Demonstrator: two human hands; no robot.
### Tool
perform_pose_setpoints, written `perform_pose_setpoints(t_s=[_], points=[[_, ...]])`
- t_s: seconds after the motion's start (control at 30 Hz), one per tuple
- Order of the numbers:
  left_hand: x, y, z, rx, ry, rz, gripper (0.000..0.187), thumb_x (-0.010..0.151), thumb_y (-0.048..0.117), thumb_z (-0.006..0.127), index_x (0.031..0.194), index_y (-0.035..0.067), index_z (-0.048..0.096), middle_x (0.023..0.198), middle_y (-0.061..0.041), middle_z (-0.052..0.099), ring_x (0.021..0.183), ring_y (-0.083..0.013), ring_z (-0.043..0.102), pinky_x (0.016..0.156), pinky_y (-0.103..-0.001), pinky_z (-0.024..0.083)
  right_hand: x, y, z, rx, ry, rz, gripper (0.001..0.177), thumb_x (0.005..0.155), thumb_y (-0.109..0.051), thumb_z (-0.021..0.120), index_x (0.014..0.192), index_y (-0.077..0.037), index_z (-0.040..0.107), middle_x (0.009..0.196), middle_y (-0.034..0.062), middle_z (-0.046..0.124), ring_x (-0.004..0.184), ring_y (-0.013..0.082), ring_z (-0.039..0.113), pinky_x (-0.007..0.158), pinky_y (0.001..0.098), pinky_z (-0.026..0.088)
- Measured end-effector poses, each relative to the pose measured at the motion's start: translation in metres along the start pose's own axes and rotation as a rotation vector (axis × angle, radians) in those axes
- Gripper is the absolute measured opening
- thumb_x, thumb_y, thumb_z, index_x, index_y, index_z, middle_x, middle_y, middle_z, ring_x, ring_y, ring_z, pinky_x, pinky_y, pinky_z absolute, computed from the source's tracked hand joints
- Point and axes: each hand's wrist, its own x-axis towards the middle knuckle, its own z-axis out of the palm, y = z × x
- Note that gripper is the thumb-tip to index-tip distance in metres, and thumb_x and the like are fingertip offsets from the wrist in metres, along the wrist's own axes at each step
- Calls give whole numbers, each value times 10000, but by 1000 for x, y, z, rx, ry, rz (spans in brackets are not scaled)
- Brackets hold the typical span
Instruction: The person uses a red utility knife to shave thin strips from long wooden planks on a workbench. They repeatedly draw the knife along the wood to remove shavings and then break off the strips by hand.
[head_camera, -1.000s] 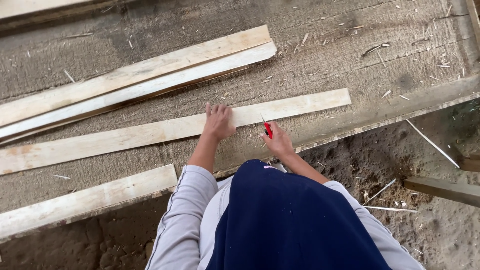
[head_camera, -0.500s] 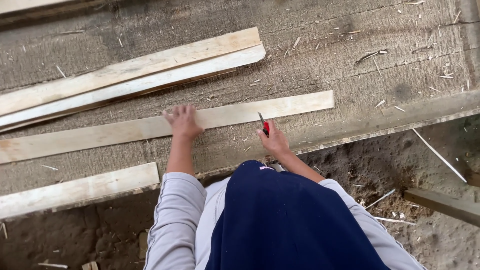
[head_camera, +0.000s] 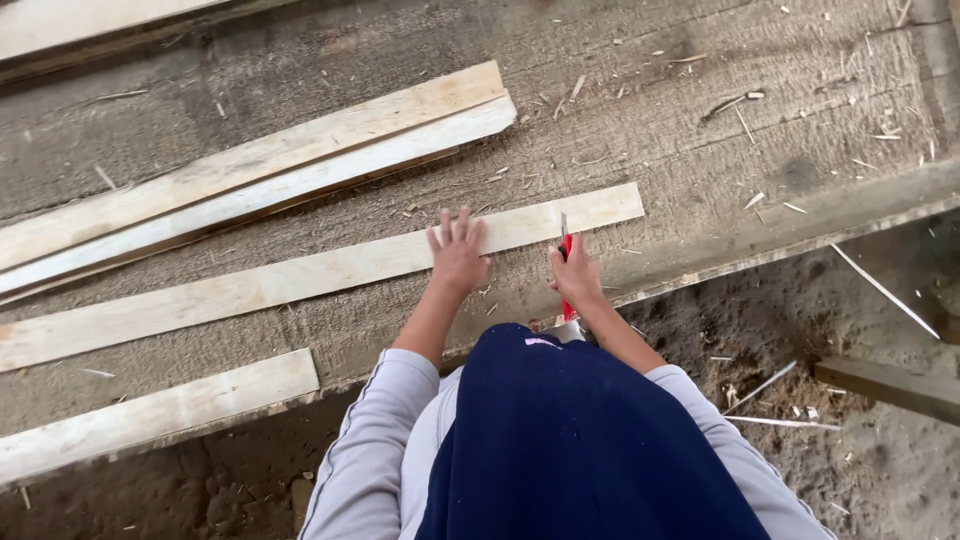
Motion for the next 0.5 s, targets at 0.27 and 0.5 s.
perform_pose_setpoints(t_s=[0.27,0.5], points=[[42,78,14,31,-23,119,806,997,508,551,1644,163,217,1722,-144,18,1558,-462,-36,1219,-695,73,30,29,-51,-306,87,109,472,1015,-555,381,1315,-190,366,1132,244,690,1151,436,665,963,566,505],[88,173,7,-62,-84,93,853,1009,516,500,1669,154,99,1725,-143,-71,1545,-478,-126,1211,-705,23,73,61,-107,-425,59,46,444,1024,-492,391,1290,-137,380,1110,240,713,1133,430,680,951,568,515]])
